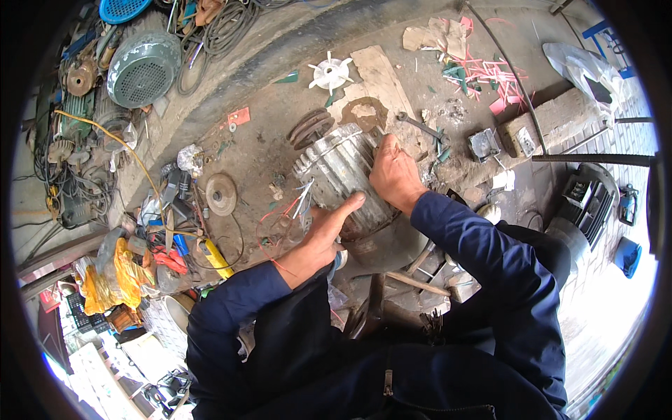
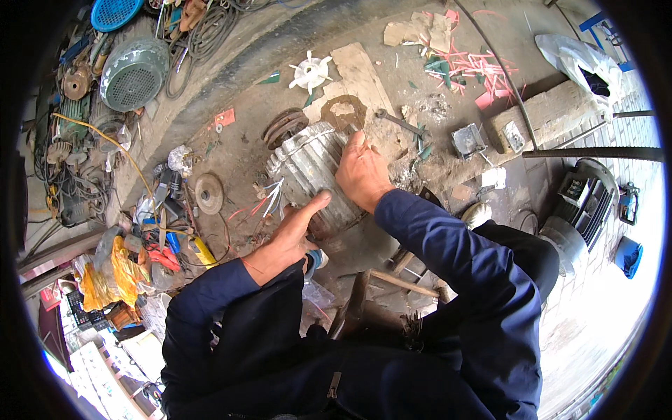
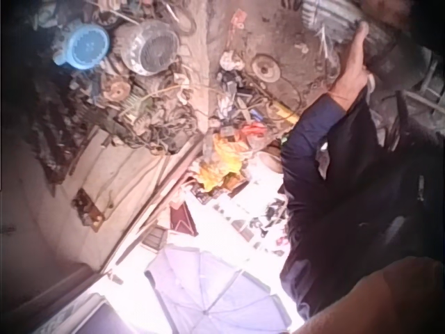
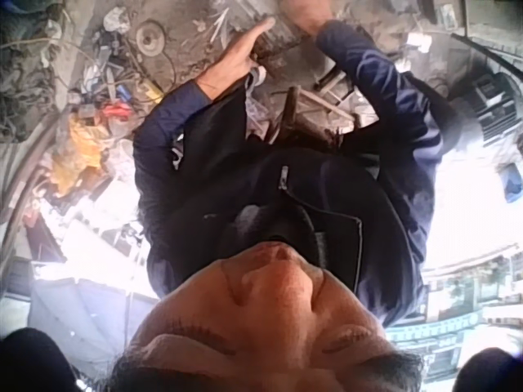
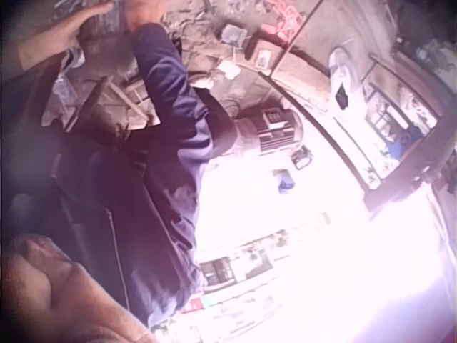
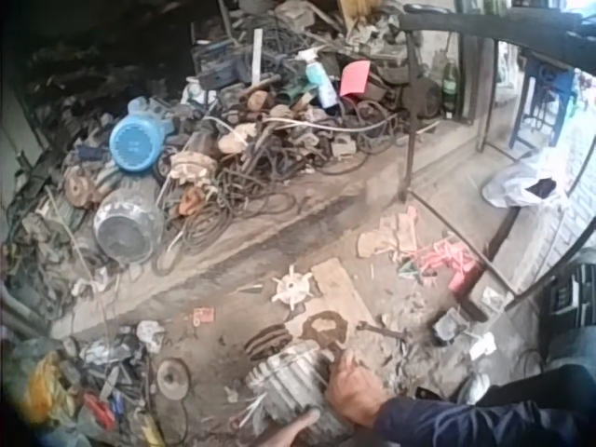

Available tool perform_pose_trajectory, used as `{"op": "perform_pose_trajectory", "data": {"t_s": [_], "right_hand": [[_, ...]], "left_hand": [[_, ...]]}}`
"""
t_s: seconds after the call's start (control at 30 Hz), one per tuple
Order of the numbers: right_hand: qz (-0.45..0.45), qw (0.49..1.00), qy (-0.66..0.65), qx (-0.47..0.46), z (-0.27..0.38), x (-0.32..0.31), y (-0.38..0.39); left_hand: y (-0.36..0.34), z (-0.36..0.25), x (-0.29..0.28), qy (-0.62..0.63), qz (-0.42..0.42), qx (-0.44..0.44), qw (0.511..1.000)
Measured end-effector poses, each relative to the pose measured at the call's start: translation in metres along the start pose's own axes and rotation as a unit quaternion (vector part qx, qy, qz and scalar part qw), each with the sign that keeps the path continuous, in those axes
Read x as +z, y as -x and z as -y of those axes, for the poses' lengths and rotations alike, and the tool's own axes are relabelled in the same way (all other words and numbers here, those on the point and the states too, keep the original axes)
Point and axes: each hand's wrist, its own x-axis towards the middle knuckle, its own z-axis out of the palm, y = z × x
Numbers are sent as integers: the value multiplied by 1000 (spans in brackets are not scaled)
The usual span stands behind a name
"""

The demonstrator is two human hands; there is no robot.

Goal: The person disassembles and reassembles an electric motor, using a hammer to tap components into place and a screwdriver to secure the casing. They handle the motor housing, fan, and internal parts, then test the assembly with a multimeter.

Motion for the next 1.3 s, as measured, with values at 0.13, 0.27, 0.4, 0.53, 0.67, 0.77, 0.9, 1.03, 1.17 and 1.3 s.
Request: {"op": "perform_pose_trajectory", "data": {"t_s": [0.13, 0.27, 0.4, 0.53, 0.67, 0.77, 0.9, 1.03, 1.17, 1.3], "right_hand": [[6, 1000, -10, 10, -7, 1, -2], [-53, 999, -1, -7, -8, 5, -2], [-24, 1000, -9, -14, -6, 4, -2], [25, 999, -28, 3, -11, -7, -2], [30, 997, -63, -17, -16, -15, 8], [-13, 991, -125, -44, -30, -31, 9], [-31, 979, -200, -27, -61, -63, 28], [-12, 949, -309, 57, -75, -73, 83], [21, 864, -476, 162, -70, -52, 118], [32, 888, -439, 135, -66, -34, 123]], "left_hand": [[0, 5, 9, -25, -80, 19, 996], [-4, 7, 9, -73, -78, 42, 993], [-5, 10, 3, -87, -122, 31, 988], [0, 11, -2, -91, -116, 23, 989], [1, 14, -8, -51, -95, 36, 993], [-5, 21, -19, -50, -76, 68, 994], [-15, 32, -39, -59, -56, 73, 994], [-19, 36, -43, -67, -35, 87, 993], [-9, 31, -40, -90, -42, 46, 994], [-5, 30, -36, -72, -38, 43, 996]]}}
